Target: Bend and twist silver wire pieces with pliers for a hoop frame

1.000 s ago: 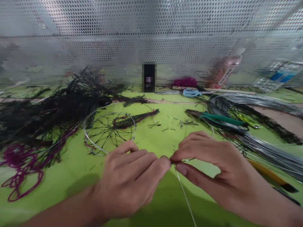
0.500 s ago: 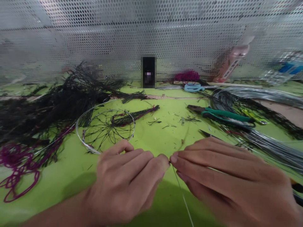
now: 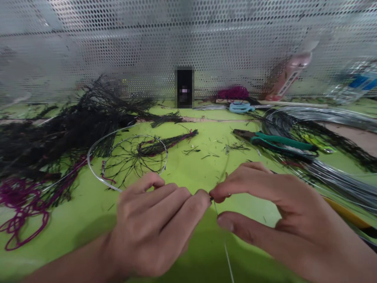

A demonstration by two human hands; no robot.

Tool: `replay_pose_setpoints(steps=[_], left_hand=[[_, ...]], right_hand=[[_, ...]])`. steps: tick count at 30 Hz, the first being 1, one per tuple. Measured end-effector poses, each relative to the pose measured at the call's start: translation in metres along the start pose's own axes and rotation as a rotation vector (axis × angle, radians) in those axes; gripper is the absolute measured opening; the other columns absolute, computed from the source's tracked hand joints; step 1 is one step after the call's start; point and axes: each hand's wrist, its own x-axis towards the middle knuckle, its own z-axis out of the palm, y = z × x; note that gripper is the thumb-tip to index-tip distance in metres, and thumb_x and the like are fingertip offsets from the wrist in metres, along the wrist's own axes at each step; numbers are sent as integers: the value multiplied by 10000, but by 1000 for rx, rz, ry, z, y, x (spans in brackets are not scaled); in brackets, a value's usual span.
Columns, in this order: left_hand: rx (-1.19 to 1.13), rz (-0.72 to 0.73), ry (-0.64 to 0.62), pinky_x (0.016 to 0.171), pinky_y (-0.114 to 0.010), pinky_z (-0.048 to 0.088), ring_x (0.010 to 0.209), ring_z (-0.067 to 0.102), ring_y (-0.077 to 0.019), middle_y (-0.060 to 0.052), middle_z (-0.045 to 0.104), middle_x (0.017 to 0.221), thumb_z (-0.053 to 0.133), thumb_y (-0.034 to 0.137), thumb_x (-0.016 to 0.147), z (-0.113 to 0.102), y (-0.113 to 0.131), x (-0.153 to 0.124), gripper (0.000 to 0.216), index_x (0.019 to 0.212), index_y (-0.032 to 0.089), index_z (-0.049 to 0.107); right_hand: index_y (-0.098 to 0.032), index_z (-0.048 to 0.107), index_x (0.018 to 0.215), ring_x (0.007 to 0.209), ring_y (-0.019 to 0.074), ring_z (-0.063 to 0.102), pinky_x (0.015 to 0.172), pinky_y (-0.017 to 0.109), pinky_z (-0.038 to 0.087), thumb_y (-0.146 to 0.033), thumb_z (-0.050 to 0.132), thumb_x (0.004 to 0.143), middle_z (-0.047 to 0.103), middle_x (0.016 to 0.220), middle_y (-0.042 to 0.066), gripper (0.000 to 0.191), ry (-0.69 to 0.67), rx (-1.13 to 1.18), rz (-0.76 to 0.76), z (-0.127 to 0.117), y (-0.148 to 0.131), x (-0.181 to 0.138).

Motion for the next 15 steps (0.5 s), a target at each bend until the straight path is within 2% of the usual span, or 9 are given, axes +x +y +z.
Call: replay_pose_setpoints(steps=[6,11,15], left_hand=[[-83,-75,-29,580,-368,433,506,595,-97,58,701,653,613,82,935,0,4,2,106,915,176,658],[-193,-173,-52,561,-355,404,519,580,-102,66,715,696,566,117,975,-5,7,4,140,897,205,642],[-194,-210,-70,560,-343,390,529,556,-113,68,695,686,550,156,994,-11,4,11,151,894,217,646]], right_hand=[[-319,761,871,674,117,696,515,246,490,-235,795,811,754,775,-91,109,41,8,-20,0,-2,4],[-295,761,809,619,68,678,542,199,505,-110,786,793,740,713,-118,188,76,47,-92,-4,-9,9],[-268,765,745,597,77,692,532,171,532,-94,813,766,746,699,-108,182,64,46,-66,-8,-15,16]])
